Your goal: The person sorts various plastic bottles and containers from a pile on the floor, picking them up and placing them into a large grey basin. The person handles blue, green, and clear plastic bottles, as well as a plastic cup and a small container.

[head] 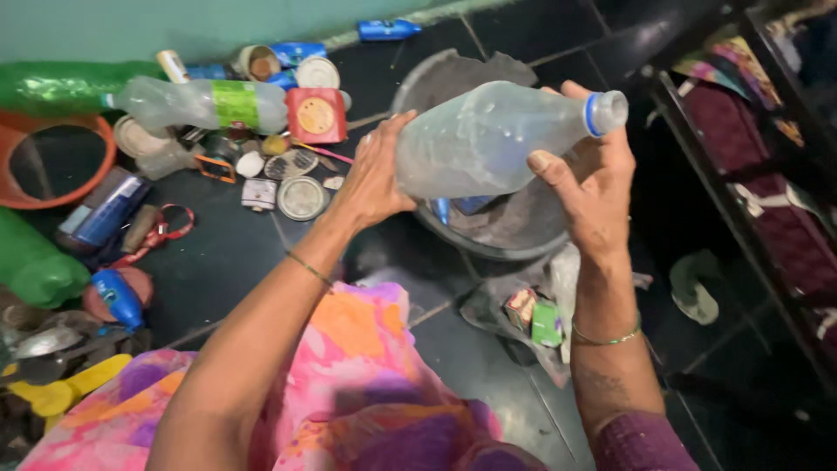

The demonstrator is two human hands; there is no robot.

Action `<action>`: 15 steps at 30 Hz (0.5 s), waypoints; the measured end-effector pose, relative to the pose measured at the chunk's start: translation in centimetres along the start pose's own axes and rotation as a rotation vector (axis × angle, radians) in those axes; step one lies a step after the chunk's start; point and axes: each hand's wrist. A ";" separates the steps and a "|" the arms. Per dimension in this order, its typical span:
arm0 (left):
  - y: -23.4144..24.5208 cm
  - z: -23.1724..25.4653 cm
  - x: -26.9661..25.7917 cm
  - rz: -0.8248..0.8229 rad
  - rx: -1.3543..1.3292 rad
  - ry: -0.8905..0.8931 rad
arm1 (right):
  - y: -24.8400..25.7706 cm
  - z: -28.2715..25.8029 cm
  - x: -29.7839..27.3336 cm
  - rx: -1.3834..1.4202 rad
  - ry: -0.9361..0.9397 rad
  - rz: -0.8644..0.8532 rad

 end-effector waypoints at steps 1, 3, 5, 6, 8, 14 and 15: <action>-1.0 1.1 0.3 -0.008 0.008 -0.007 | 1.0 -0.7 -0.3 -0.029 0.000 -0.002; -2.7 3.0 0.6 -0.032 0.030 0.000 | 2.6 -1.9 -1.2 -0.062 -0.016 0.018; -4.6 4.8 0.6 -0.058 0.037 0.021 | 3.8 -2.7 -1.9 -0.103 -0.013 0.037; -5.6 5.6 0.7 -0.071 0.035 0.036 | 4.4 -2.8 -2.1 -0.127 0.000 0.046; -7.6 6.9 0.6 -0.090 0.018 0.063 | 5.3 -3.2 -2.8 -0.205 0.021 0.057; -13.5 8.1 -0.3 -0.039 -0.109 0.073 | 7.0 -0.4 -4.8 -0.303 -0.084 0.150; -14.4 8.2 -0.5 -0.028 -0.142 0.076 | 7.1 0.7 -5.1 -0.270 -0.162 0.210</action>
Point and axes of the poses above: each hand's wrist, its own x-axis towards the middle knuckle, its own y-axis out of the back of the hand, z = x × y, and after that the axes turned 13 degrees about y, right-handed
